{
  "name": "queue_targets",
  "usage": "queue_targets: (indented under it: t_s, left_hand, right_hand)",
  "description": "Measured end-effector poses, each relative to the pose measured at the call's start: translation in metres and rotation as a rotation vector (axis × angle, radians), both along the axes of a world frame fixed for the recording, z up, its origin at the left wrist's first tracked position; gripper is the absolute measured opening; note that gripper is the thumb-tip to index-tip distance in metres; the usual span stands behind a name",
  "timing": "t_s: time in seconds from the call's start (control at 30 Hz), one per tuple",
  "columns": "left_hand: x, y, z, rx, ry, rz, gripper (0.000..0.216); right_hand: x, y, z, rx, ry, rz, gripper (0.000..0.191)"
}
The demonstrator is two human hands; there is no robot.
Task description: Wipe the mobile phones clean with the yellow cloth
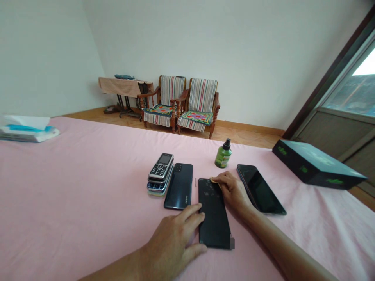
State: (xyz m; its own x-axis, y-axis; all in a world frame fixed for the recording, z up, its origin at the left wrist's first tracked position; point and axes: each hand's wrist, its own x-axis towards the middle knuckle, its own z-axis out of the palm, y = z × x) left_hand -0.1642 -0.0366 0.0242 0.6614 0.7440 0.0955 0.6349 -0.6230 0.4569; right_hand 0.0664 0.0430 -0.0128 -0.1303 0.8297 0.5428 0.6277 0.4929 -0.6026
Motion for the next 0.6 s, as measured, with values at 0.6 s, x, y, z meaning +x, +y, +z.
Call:
queue_targets:
  t_s: [0.6]
  left_hand:
    - [0.001,0.001,0.003,-0.03,-0.002,0.017,0.061]
  right_hand:
    - [0.001,-0.067,0.012,-0.162,0.023,0.214,0.031]
